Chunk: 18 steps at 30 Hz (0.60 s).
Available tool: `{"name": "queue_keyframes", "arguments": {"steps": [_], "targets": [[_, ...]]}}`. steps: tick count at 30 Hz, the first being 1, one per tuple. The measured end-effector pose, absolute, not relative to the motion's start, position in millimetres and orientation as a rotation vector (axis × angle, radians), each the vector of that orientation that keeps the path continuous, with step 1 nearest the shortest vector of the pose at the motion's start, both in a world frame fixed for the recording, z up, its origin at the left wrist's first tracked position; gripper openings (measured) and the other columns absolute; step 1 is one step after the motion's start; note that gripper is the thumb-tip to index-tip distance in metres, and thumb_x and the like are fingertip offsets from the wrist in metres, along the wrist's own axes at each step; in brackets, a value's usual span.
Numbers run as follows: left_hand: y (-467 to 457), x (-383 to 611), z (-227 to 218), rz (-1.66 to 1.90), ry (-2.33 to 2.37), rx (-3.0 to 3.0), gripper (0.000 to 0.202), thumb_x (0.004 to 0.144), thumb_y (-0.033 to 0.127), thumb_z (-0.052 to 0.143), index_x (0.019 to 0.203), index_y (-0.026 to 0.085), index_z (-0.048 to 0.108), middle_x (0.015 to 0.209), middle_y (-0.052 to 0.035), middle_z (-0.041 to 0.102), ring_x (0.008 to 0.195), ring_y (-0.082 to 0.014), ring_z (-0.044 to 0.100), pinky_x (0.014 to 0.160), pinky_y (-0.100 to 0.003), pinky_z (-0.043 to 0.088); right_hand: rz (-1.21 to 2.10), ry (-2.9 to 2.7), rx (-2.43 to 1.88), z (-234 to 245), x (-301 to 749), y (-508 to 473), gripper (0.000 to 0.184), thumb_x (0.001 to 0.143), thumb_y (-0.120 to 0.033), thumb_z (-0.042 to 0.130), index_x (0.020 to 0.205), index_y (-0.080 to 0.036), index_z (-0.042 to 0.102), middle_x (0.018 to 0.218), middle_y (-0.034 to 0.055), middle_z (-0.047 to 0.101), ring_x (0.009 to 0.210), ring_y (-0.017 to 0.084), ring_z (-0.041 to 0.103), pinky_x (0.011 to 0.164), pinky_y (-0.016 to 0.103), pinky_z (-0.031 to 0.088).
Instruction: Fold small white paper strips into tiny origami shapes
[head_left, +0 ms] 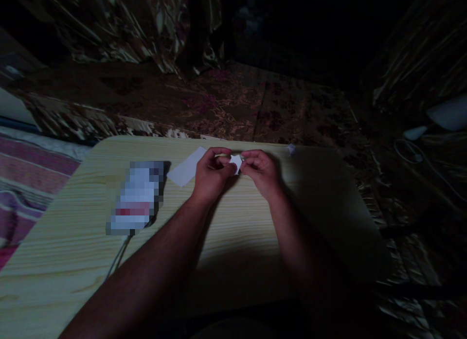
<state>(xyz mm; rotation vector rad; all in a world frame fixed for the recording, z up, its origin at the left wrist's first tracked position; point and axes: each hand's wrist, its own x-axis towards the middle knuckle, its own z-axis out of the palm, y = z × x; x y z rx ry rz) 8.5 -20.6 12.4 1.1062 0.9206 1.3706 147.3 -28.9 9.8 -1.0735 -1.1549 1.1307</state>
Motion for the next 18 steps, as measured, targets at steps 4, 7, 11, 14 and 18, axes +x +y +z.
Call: {"name": "queue_keyframes", "arguments": {"steps": [4, 7, 11, 14, 18], "targets": [[-19.2, 7.3, 12.9, 1.395, 0.898, 1.049, 0.039, 0.062, 0.012, 0.072, 0.098, 0.018, 0.06, 0.066, 0.0028, 0.064, 0.055, -0.0108, 0.059, 0.056, -0.023, 0.048, 1.137, -1.165, -1.067, 9.6, 148.4, -28.6, 0.03, 0.067, -0.026, 0.07, 0.095, -0.02, 0.06, 0.075, -0.0011, 0.067, 0.064, 0.011, 0.056, 0.06, 0.025, 0.043], [-18.8, 7.3, 13.9, 1.426, 0.905, 1.005, 0.041, 0.061, 0.012, 0.072, 0.1, 0.019, 0.06, 0.067, 0.0033, 0.064, 0.054, -0.0102, 0.058, 0.056, -0.023, 0.048, 1.154, -1.159, -1.063, 9.1, 148.3, -28.2, 0.032, 0.067, -0.027, 0.07, 0.096, -0.02, 0.059, 0.075, -0.0013, 0.067, 0.064, 0.011, 0.056, 0.061, 0.025, 0.044], [-16.9, 6.6, 14.0, 1.466, 0.884, 0.961, 0.042, 0.061, 0.01, 0.071, 0.1, 0.02, 0.061, 0.066, 0.0044, 0.062, 0.055, -0.0094, 0.058, 0.058, -0.023, 0.048, 1.156, -1.153, -1.05, 9.1, 147.5, -28.1, 0.032, 0.067, -0.025, 0.069, 0.096, -0.02, 0.058, 0.076, -0.0019, 0.066, 0.064, 0.01, 0.056, 0.061, 0.025, 0.044], [-14.4, 5.1, 12.7, 1.486, 0.866, 0.928, 0.038, 0.061, 0.011, 0.071, 0.096, 0.02, 0.062, 0.065, 0.0047, 0.06, 0.056, -0.0087, 0.057, 0.059, -0.022, 0.047, 1.152, -1.216, -1.06, 8.5, 146.3, -28.6, 0.032, 0.068, -0.024, 0.068, 0.098, -0.019, 0.058, 0.074, -0.0023, 0.065, 0.064, 0.011, 0.056, 0.063, 0.026, 0.044], [-13.0, 3.6, 11.8, 1.479, 0.858, 0.914, 0.038, 0.061, 0.01, 0.071, 0.096, 0.02, 0.062, 0.066, 0.0043, 0.059, 0.056, -0.0082, 0.056, 0.057, -0.022, 0.046, 1.149, -1.288, -1.088, 6.6, 143.4, -29.7, 0.038, 0.066, -0.024, 0.072, 0.1, -0.018, 0.057, 0.073, -0.002, 0.066, 0.067, 0.012, 0.06, 0.07, 0.029, 0.047]]}}
